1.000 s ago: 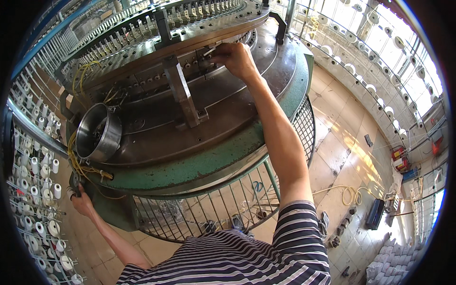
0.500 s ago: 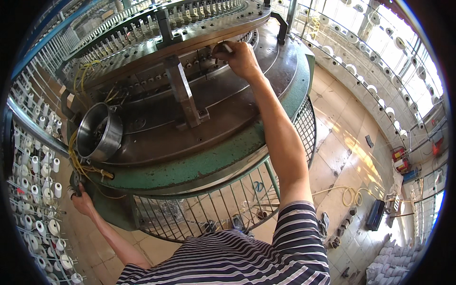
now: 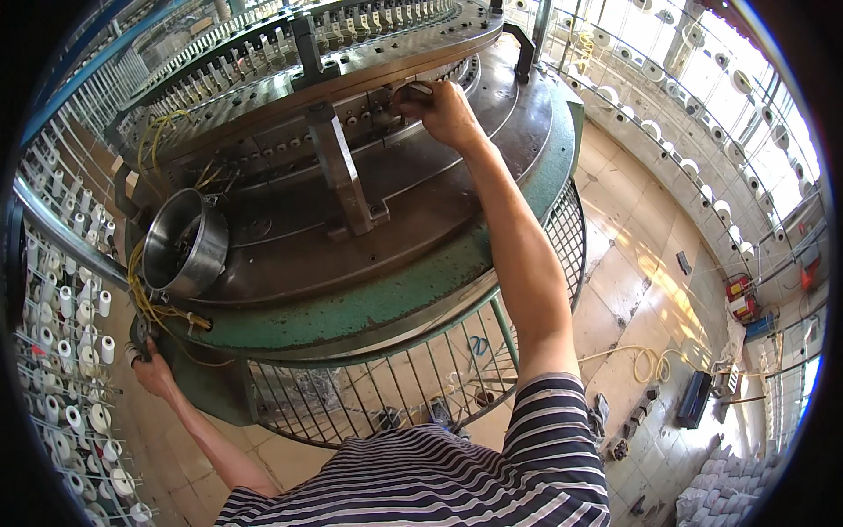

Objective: The person stands on a platform and uses a small tool to adjust or fix components on a large circular textile machine. They repeatedly reach into the machine's upper section, manipulate parts, and occasionally place items into a metal bowl. The person also handles a white spool-like object during the process.

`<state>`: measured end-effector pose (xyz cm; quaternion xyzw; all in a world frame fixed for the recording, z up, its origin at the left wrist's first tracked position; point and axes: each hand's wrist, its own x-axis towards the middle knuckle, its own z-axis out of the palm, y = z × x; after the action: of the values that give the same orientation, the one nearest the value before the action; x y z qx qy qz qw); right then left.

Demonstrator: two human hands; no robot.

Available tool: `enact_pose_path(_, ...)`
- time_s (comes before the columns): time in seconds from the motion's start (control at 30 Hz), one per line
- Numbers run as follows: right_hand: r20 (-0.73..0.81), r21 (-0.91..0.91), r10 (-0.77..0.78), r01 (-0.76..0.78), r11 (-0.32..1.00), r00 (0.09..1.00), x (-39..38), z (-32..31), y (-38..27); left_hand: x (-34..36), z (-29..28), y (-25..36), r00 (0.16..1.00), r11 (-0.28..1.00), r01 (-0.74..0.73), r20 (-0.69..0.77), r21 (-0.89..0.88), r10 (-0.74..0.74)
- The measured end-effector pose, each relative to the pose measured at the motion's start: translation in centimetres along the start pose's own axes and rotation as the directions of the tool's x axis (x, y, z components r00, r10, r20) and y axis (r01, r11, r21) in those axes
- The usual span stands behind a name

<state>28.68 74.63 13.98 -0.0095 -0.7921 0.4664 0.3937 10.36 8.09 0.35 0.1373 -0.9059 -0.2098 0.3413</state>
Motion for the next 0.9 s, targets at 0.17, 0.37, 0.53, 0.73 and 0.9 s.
enact_pose_path(0.17, -0.022, -0.429, -0.064, 0.048, 0.902, 0.998, -0.31, -0.36, 0.18, -0.26, -0.23, 0.24, 0.999, 1.000, 0.021, 0.029, -0.018, -0.021)
enact_pose_path(0.37, -0.013, -0.154, -0.090, 0.087, 0.984, 0.996, 0.09, -0.01, 0.06, -0.21, -0.13, 0.00, 0.999, 0.999, -0.039, -0.019, -0.036, 0.038)
enact_pose_path(0.53, 0.004, -0.468, -0.015, 0.016, 0.883, 1.000, -0.22, -0.47, 0.04, -0.10, -0.13, -0.06, 1.000, 0.999, -0.005, 0.022, -0.046, 0.006)
enact_pose_path(0.73, -0.019, -0.191, -0.053, 0.049, 0.980, 0.998, 0.08, 0.03, 0.36, -0.26, -0.10, -0.14, 0.998, 0.998, -0.050, -0.032, -0.045, 0.048)
enact_pose_path(0.9, 0.005, -0.390, -0.125, 0.117, 0.913, 0.992, -0.30, -0.40, 0.48, -0.16, 0.14, -0.22, 0.999, 0.999, -0.040, -0.031, -0.020, 0.039)
